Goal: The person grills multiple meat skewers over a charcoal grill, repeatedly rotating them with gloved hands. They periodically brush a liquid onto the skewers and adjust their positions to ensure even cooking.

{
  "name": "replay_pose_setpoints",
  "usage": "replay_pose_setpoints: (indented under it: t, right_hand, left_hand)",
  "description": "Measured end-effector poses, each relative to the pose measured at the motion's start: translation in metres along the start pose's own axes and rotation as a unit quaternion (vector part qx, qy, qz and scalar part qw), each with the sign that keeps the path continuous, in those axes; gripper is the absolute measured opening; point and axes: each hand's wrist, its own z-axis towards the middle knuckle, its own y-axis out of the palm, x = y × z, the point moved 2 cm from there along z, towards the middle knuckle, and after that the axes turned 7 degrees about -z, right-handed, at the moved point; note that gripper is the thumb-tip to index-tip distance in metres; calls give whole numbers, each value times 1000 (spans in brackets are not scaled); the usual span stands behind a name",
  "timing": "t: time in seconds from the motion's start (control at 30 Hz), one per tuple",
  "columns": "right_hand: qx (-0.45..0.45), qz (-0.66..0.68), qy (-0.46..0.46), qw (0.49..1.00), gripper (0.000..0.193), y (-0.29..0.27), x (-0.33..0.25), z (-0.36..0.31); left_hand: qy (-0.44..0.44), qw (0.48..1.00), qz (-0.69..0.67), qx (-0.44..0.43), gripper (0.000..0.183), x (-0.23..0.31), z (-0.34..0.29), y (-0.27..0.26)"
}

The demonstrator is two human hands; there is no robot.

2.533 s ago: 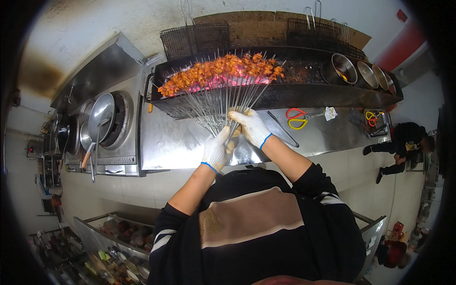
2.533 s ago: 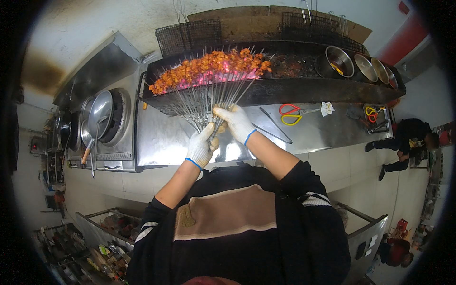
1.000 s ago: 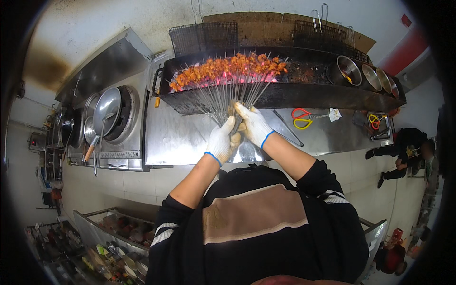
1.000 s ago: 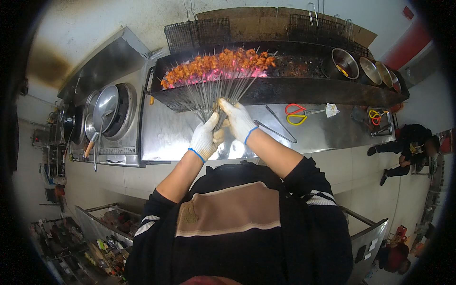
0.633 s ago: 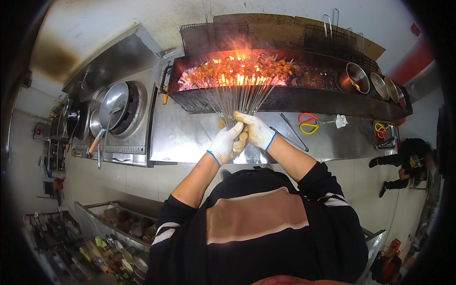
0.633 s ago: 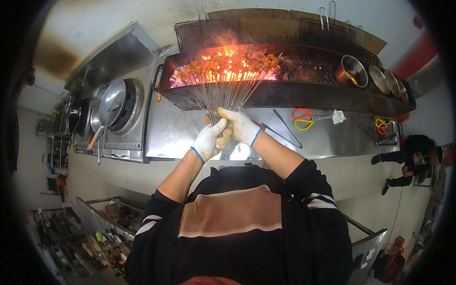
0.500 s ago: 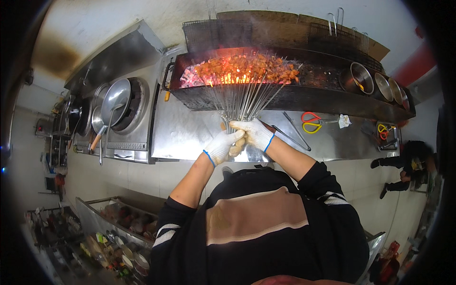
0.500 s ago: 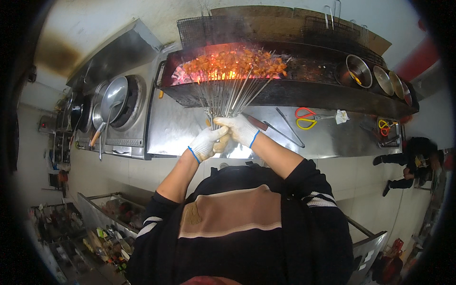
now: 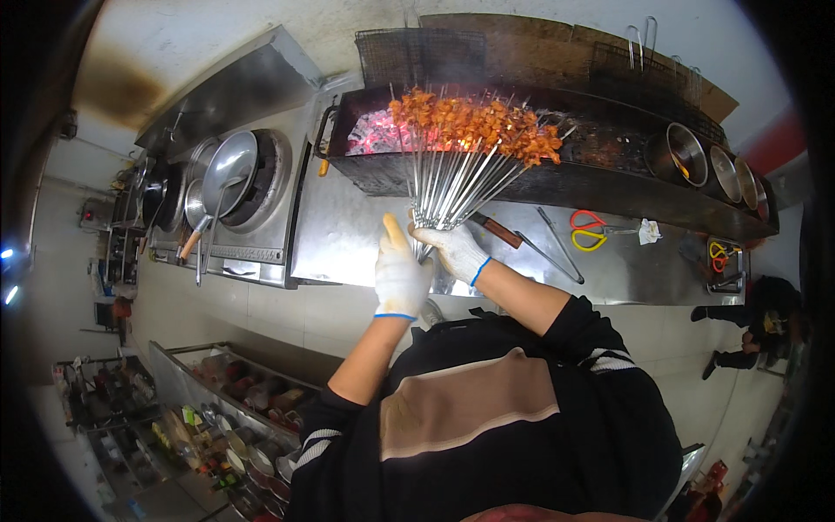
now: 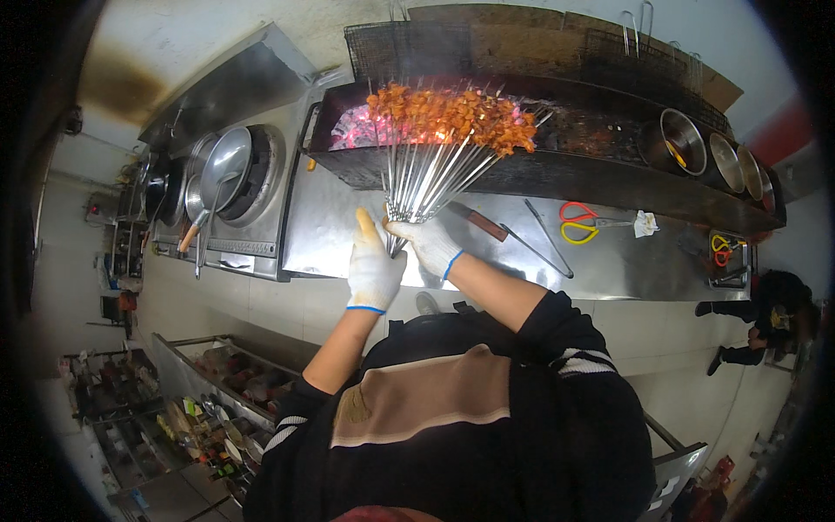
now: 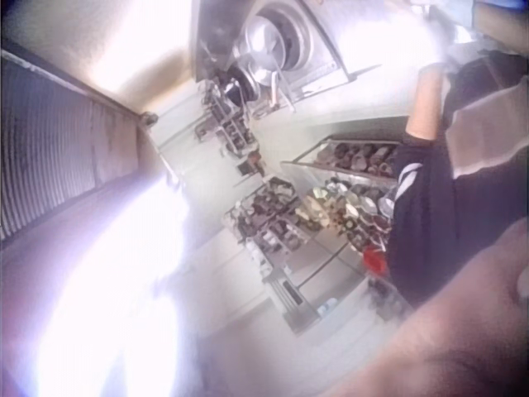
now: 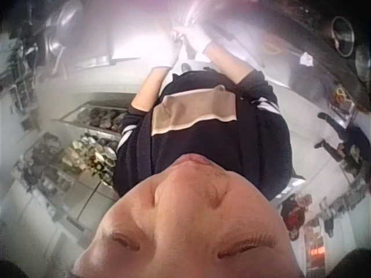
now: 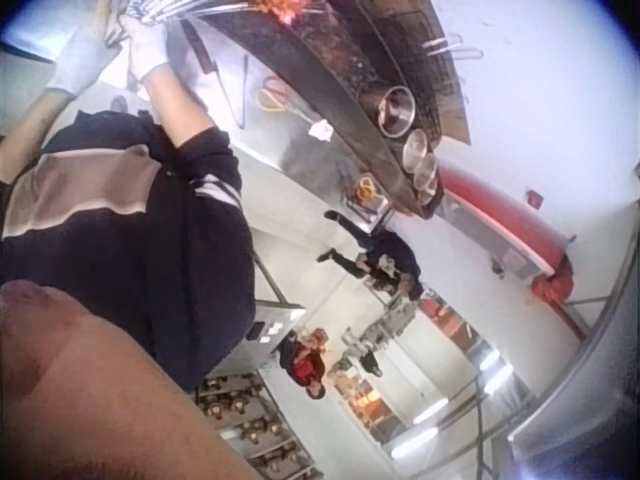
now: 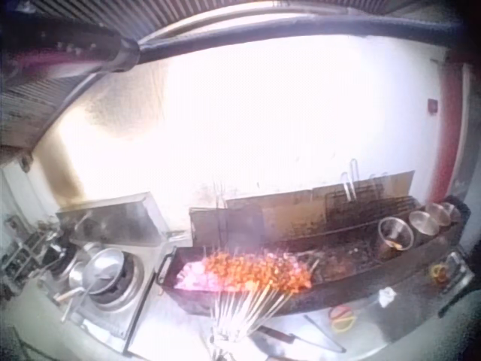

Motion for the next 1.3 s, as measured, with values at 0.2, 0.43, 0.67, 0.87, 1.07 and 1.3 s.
replay_pose_setpoints:
  t: [0.2,0.43,0.67,0.87,1.07,1.3]
  right_hand:
    - [133,-60,30,989,27,17,14,8]
    - [72,-529,8,845,69,43,-30,-16]
    - [59,-689,-30,722,94,57,-63,-53]
    - [77,-750,-89,650,101,44,-72,-76]
    - [46,-764,-148,626,100,36,-84,-101]
    - [60,-759,-149,631,100,31,-94,-95]
  left_hand:
    - [-73,996,4,-40,71,6,14,12]
    - [-8,922,-380,-72,49,-36,23,28]
    - [-108,640,-735,-195,38,-37,5,41]
    - [-240,537,-732,-345,47,-41,5,45]
    - [-318,374,-788,-371,44,-14,6,43]
    - [-308,304,-798,-419,47,17,20,9]
